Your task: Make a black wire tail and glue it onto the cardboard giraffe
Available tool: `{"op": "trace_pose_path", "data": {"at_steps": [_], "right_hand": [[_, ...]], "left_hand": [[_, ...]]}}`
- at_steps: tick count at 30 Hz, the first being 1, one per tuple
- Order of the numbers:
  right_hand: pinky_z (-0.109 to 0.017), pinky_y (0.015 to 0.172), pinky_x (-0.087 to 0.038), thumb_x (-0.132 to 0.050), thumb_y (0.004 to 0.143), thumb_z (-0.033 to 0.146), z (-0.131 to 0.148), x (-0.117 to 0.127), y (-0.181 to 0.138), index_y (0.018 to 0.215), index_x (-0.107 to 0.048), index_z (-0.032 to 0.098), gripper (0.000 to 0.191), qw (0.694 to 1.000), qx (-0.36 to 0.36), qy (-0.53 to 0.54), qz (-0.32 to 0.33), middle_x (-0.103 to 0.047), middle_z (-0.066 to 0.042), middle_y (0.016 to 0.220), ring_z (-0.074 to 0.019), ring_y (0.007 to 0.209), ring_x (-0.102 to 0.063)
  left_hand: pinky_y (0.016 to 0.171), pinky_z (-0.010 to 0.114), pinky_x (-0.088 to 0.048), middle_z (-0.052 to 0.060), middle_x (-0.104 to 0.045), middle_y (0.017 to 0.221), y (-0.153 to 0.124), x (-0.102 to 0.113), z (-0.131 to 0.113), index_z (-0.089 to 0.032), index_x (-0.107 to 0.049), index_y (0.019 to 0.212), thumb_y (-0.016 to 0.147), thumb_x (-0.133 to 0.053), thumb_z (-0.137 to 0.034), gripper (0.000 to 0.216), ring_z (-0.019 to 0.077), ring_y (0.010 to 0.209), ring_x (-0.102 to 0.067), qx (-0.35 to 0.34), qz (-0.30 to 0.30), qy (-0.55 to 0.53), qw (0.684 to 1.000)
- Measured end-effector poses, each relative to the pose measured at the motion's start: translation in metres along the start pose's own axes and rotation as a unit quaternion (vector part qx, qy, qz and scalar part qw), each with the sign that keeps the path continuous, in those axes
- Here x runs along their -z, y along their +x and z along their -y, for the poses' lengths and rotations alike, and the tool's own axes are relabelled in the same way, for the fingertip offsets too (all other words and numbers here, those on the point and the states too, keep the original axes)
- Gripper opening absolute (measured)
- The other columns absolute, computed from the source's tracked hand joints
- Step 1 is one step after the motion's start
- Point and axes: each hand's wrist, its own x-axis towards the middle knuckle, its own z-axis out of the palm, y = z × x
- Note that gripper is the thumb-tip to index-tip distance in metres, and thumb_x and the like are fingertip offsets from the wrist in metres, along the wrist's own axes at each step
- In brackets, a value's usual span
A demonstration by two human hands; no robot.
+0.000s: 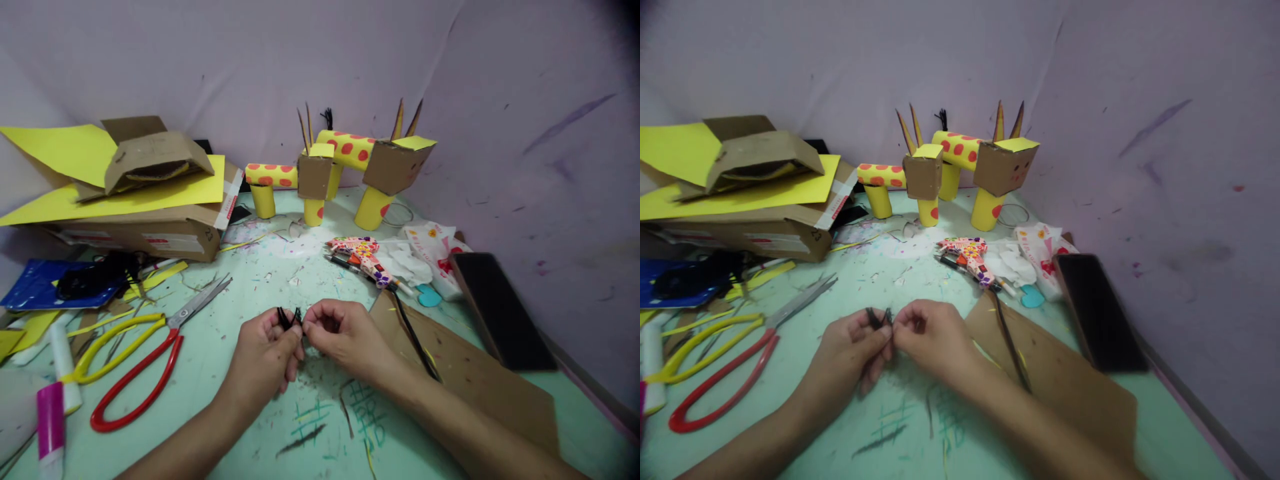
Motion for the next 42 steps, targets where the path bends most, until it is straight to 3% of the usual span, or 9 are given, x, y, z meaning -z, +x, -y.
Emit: {"op": "trace_pose_path", "data": {"at_steps": [13,21,29,33,38,42], "right_hand": [[-0.02,0.047,-0.031,-0.051,0.062,0.015,0.0013,-0.0013,0.0041,0.06,-0.054,0.018,0.004,0.999,-0.035,-0.009,-0.026,-0.048,0.005,0.051,-0.0085,0.049,-0.04],[-0.022,0.05,-0.035,-0.06,0.064,0.025,0.0053,0.0,0.003,0.069,-0.061,0.017,0.01,0.998,-0.025,0.056,-0.018,-0.057,0.001,0.061,-0.0095,0.053,-0.045],[-0.02,0.047,-0.029,-0.051,0.059,0.016,0.0026,-0.0027,0.0034,0.056,-0.051,0.018,0.004,0.998,-0.033,0.052,-0.023,-0.044,0.006,0.049,-0.0073,0.048,-0.036],[-0.021,0.048,-0.032,-0.05,0.059,0.018,0.0027,-0.0015,0.0032,0.059,-0.053,0.017,0.003,0.998,-0.031,0.053,-0.024,-0.046,0.005,0.052,-0.008,0.049,-0.038],[-0.022,0.05,-0.036,-0.056,0.057,0.018,0.0047,0.0013,0.0035,0.087,-0.061,0.016,0.03,0.998,-0.018,0.046,-0.028,-0.058,0.0,0.074,-0.0086,0.053,-0.044],[-0.022,0.051,-0.037,-0.058,0.062,0.025,0.0018,-0.0001,0.0039,0.079,-0.063,0.016,0.02,0.998,-0.007,0.064,-0.008,-0.059,0.0,0.069,-0.0098,0.055,-0.046]], "left_hand": [[0.025,0.014,-0.021,-0.009,-0.046,0.039,0.0018,-0.0019,-0.0019,-0.02,-0.046,0.065,0.074,-0.054,-0.03,0.016,0.0033,0.023,-0.028,0.011,0.0,-0.024,1.0],[0.027,0.012,-0.023,-0.008,-0.049,0.044,0.0004,-0.003,-0.0028,-0.019,-0.049,0.072,0.074,-0.057,-0.031,0.014,0.0032,0.028,-0.034,0.013,-0.014,-0.008,1.0],[0.027,0.012,-0.022,-0.008,-0.051,0.045,0.0012,-0.0018,0.0006,-0.02,-0.047,0.074,0.076,-0.055,-0.033,0.016,0.0024,0.028,-0.033,0.002,-0.008,-0.022,1.0],[0.028,0.012,-0.022,-0.009,-0.05,0.045,0.0032,-0.0017,-0.0007,-0.02,-0.046,0.078,0.075,-0.057,-0.034,0.017,0.0029,0.028,-0.032,0.017,-0.005,-0.053,0.998],[0.029,0.011,-0.022,-0.009,-0.05,0.045,0.0034,-0.0022,0.0008,-0.02,-0.047,0.077,0.075,-0.057,-0.034,0.018,0.0024,0.029,-0.032,0.018,-0.004,-0.054,0.998],[0.031,0.011,-0.025,-0.009,-0.049,0.045,0.002,-0.0014,0.002,-0.019,-0.047,0.077,0.074,-0.06,-0.035,0.02,0.0023,0.031,-0.034,0.007,0.005,-0.046,0.999]]}}
